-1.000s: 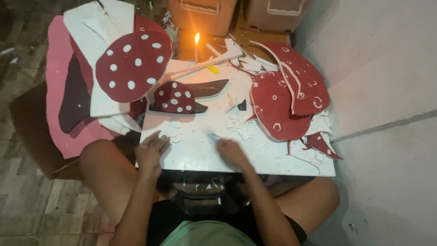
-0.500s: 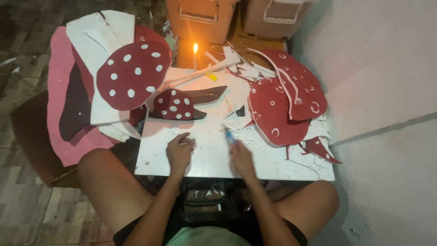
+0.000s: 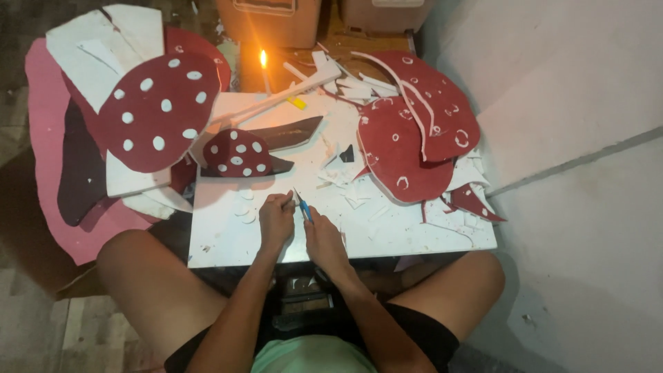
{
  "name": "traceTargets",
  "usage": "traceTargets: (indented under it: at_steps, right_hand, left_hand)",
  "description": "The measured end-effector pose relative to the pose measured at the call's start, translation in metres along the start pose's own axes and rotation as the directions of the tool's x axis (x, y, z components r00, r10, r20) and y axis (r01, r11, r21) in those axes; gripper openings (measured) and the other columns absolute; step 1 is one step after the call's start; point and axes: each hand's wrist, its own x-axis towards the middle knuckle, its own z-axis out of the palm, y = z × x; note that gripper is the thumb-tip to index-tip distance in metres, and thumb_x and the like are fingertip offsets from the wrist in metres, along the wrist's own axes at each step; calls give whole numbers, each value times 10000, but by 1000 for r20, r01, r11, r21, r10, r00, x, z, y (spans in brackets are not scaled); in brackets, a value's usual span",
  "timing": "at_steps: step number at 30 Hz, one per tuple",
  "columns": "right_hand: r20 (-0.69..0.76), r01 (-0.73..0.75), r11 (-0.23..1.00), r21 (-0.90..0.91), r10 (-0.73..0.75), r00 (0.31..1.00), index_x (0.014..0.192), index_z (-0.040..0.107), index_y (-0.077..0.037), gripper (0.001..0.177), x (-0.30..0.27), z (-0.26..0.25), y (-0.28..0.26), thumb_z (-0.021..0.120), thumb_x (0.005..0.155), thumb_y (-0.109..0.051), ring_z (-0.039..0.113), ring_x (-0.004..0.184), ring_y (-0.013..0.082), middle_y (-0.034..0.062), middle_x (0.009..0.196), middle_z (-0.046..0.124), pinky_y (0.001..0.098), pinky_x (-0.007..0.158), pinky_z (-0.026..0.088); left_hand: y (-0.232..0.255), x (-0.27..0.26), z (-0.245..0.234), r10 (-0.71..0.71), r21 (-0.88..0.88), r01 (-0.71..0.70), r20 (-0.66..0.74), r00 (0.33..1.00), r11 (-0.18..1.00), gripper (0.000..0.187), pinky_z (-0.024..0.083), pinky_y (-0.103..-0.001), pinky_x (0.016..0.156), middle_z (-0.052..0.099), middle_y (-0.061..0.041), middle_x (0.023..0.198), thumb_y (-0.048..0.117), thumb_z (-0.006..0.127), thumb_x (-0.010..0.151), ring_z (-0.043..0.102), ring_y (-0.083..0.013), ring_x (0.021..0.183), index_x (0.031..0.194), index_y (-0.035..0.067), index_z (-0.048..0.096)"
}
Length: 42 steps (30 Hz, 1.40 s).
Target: Trimming and shaping foam pieces to create decorative mushrooms using a utility knife.
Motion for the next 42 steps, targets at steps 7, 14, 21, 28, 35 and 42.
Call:
traceTargets:
  at_steps: [7,14,21,28,35,42]
  right_hand:
    - [-3,30,989,143,-29,1000,1413,459,-11,479,-1,0,0,305,1049,-283,662,1002,420,236,1016,648,553,854,512]
    - [-23,-16,993,114,19,1000,1399,466,5,489,-8,-8,-9,289,1049,-287,682,993,408,219,998,686,557,846,516]
    - [-91,-55,998,16,56,994,1399,449,92,448,-29,-19,-36,325,1061,-175,677,1027,426,277,1036,680,596,897,511]
    - [-199,102,948,-301,-167,966,1439,407,75,438,-20,30,4,370,1049,-120,717,733,428,224,933,643,542,626,592]
    - [-190,107,941,-322,-175,966,1456,350,108,484,-20,41,7,394,1008,-69,699,644,438,200,938,590,525,513,587]
    - [-158,81,937,-340,-142,977,1491,282,99,584,-15,49,10,433,939,-14,686,646,467,230,1005,554,557,497,575]
  left_hand:
    - [3,1,-4,-27,-104,24,-28,999,994,234,566,-379,762,699,-202,1010,52,700,909,706,-319,942,1133,-12,720]
    - [-9,8,-3,-26,-160,25,-3,1000,987,235,554,-382,729,699,-196,1086,37,718,881,685,-292,926,1114,10,736]
    - [-23,12,4,-78,-220,69,-32,996,973,234,553,-331,698,712,-136,1079,68,729,875,678,-227,897,1109,62,748]
    - [-10,2,2,-10,-178,-2,-63,998,984,229,508,-316,614,713,-161,1053,39,720,867,653,-218,833,1095,39,749]
    - [-15,2,6,36,-139,-46,-77,996,989,225,514,-347,640,711,-170,1081,36,726,861,642,-238,854,1084,48,755]
    - [-6,0,2,4,-131,-11,-59,998,991,232,569,-372,723,711,-164,1109,24,707,870,695,-317,944,1095,61,752]
